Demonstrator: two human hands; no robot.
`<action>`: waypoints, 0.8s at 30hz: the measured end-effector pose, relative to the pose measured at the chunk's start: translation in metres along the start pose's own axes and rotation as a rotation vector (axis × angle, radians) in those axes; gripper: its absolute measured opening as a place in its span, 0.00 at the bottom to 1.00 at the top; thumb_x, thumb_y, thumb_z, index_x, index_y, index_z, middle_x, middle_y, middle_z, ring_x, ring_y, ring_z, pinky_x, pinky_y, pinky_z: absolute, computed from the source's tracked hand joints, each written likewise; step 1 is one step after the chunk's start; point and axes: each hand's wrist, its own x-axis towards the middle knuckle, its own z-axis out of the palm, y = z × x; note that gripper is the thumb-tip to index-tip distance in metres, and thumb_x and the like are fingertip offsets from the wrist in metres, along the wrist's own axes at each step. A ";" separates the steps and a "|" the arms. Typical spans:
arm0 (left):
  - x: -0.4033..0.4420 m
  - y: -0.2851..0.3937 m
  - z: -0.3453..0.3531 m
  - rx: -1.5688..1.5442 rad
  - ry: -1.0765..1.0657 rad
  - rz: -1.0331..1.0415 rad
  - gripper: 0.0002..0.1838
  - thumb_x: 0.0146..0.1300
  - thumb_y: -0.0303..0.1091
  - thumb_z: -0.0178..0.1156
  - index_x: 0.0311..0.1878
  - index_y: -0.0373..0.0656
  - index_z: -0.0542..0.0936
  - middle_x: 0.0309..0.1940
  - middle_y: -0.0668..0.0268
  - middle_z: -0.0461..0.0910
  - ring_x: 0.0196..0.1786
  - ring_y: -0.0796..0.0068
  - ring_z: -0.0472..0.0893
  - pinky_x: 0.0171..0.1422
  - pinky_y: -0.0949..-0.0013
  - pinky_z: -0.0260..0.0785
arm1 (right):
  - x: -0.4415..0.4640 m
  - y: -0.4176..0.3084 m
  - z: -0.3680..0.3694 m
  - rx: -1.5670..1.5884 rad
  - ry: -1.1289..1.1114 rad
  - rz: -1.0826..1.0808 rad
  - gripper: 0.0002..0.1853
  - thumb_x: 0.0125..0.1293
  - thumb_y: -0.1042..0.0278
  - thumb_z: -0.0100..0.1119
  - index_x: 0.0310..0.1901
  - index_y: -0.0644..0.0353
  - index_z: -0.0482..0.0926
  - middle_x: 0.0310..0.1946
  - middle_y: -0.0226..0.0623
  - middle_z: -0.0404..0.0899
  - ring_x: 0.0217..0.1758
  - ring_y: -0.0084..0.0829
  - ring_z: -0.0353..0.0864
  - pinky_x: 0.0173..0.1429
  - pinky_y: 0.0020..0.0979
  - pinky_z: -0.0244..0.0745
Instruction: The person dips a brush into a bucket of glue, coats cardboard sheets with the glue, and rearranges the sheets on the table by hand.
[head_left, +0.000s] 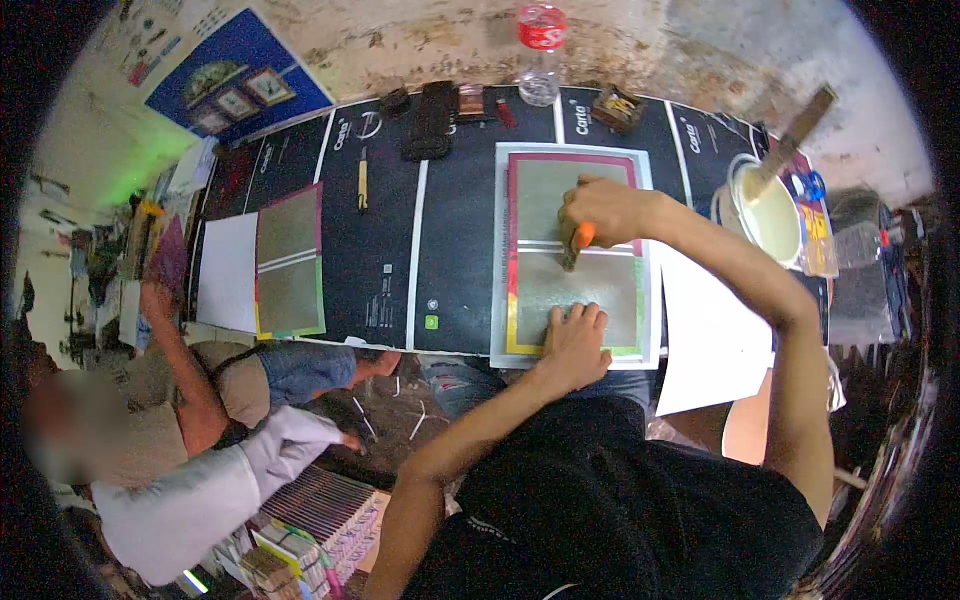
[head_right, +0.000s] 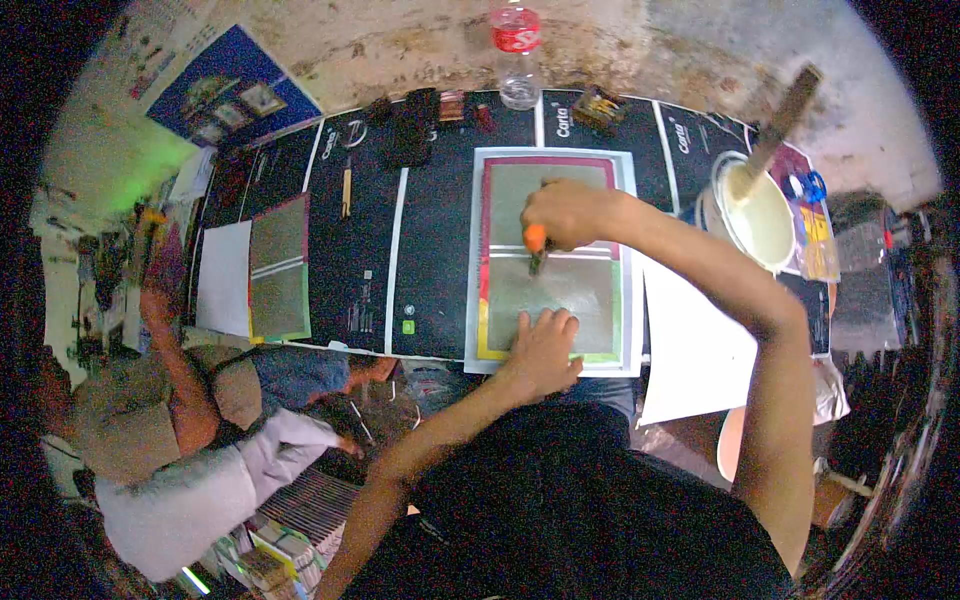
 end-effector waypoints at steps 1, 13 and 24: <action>-0.001 0.000 -0.001 -0.025 0.020 -0.006 0.28 0.52 0.46 0.62 0.51 0.36 0.73 0.50 0.56 0.71 0.56 0.57 0.69 0.59 0.45 0.56 | 0.023 0.002 0.002 -0.115 -0.134 -0.029 0.11 0.49 0.59 0.68 0.33 0.52 0.85 0.34 0.39 0.84 0.41 0.45 0.82 0.40 0.42 0.75; -0.001 -0.013 0.016 -0.162 0.123 0.010 0.26 0.48 0.40 0.63 0.49 0.35 0.75 0.46 0.57 0.70 0.51 0.59 0.70 0.53 0.52 0.56 | 0.070 0.051 -0.043 0.396 -0.128 -0.081 0.11 0.55 0.65 0.67 0.40 0.57 0.83 0.36 0.38 0.83 0.42 0.39 0.81 0.47 0.36 0.76; 0.000 -0.017 0.006 -0.209 0.074 0.014 0.30 0.48 0.44 0.65 0.51 0.35 0.73 0.47 0.56 0.68 0.52 0.59 0.69 0.53 0.51 0.57 | 0.090 0.193 -0.013 0.070 0.289 0.168 0.14 0.55 0.64 0.66 0.42 0.57 0.80 0.43 0.40 0.80 0.49 0.41 0.77 0.53 0.40 0.72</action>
